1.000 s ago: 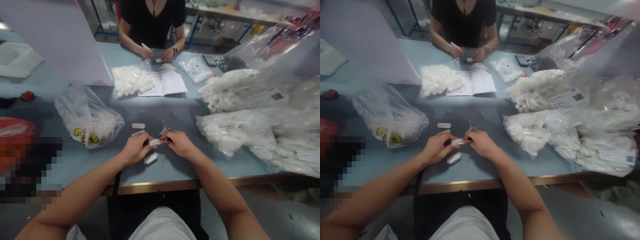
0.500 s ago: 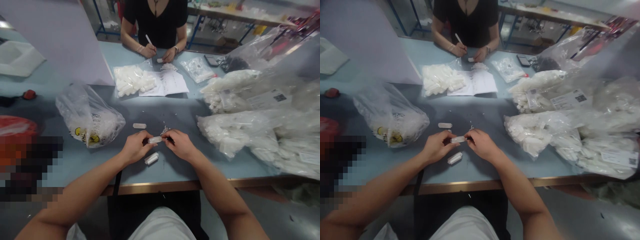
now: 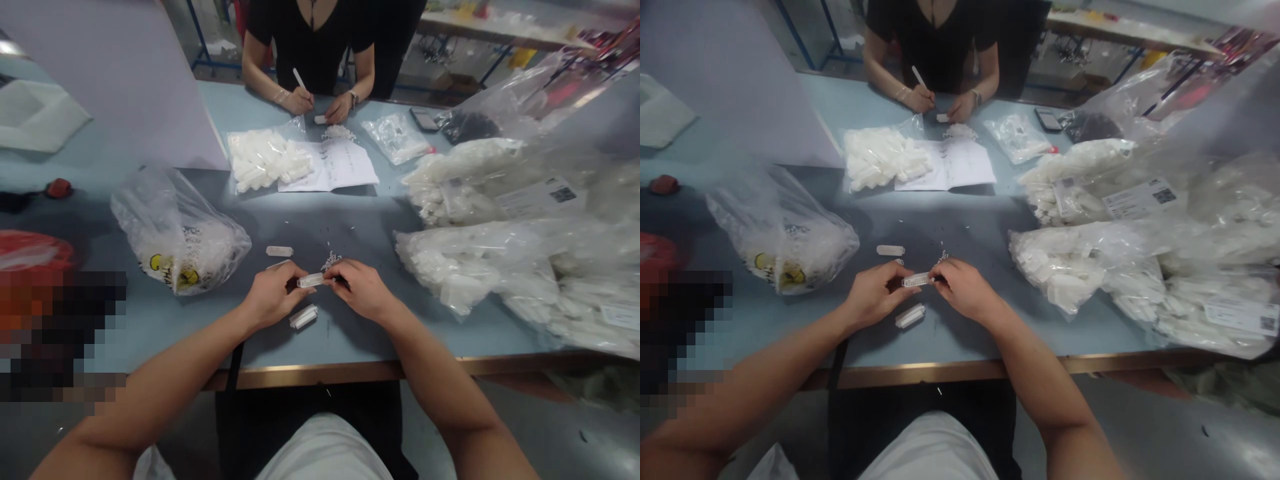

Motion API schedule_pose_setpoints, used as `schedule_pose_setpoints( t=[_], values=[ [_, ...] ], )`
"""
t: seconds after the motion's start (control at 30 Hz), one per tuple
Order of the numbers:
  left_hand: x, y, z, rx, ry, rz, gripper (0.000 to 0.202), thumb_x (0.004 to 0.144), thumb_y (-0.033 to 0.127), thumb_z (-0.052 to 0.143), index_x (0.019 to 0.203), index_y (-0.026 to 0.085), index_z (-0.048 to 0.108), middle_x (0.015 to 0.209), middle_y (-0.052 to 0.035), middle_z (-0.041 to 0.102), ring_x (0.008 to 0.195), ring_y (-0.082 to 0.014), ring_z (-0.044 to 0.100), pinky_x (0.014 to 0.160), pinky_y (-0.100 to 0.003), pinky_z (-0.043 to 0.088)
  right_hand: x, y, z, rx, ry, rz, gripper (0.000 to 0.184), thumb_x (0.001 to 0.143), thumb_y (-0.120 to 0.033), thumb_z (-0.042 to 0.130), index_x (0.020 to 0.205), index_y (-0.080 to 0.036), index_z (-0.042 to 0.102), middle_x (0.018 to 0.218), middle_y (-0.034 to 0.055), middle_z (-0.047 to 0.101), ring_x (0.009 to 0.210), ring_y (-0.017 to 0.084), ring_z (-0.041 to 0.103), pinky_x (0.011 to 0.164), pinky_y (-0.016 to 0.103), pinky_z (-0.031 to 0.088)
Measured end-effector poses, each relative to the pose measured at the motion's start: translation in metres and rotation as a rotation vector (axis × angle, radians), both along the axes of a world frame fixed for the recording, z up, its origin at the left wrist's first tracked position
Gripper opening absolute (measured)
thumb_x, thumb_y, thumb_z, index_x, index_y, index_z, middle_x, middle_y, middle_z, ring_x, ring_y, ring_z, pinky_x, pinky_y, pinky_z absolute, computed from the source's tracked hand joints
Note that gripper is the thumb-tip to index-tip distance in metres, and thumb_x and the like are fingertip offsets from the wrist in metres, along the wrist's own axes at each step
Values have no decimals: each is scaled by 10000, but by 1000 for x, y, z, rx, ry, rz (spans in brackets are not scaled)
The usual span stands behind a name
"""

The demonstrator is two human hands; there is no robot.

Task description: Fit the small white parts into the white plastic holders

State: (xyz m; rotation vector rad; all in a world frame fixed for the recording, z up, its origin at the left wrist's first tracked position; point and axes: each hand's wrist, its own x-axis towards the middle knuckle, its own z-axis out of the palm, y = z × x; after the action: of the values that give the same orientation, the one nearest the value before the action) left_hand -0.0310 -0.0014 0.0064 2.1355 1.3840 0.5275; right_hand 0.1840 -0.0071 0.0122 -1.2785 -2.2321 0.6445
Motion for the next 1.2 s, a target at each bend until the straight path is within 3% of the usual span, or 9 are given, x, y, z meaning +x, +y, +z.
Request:
schedule_pose_setpoints(
  t=[0.5,0.63,0.77,0.93,1.07,1.2],
  values=[
    [-2,-1,-2,126,-18,-83,203,821,392,613,859,193,606,718,7,621,665,-142,576,633,-245,413,0,3,-2,-30,2,3,58,829,-148,593,845,-197,619,818,31,661,771,147,594,703,250,434],
    [-4,-3,-3,193,-22,-140,163,834,343,603,910,200,606,729,9,615,677,-138,579,643,-242,423,3,6,2,-152,77,-18,80,799,-187,633,879,-196,639,813,20,665,726,138,591,685,247,433],
    [-5,-6,-4,234,-61,-167,166,840,337,597,925,195,599,752,5,631,661,-127,584,632,-235,430,6,8,9,-281,147,58,177,825,-229,608,992,-194,657,950,40,685,837,150,615,757,257,441],
    [-5,-6,-5,233,-100,-199,177,851,355,585,924,195,598,810,-8,655,708,-127,603,667,-234,438,4,6,17,-338,104,131,163,849,-263,566,947,-177,665,835,23,669,727,133,579,676,241,418],
    [-4,-3,-2,146,-99,-175,188,838,370,598,921,201,608,768,11,638,670,-120,579,643,-232,423,3,6,13,-330,126,71,150,836,-257,571,919,-183,672,812,15,677,707,129,576,660,236,412],
    [-1,2,2,-3,-75,-58,204,796,388,639,881,205,613,729,27,631,657,-129,572,623,-235,408,15,13,8,-286,215,-145,147,818,-297,619,911,-199,677,858,18,704,749,146,615,691,251,440]
  ],
)
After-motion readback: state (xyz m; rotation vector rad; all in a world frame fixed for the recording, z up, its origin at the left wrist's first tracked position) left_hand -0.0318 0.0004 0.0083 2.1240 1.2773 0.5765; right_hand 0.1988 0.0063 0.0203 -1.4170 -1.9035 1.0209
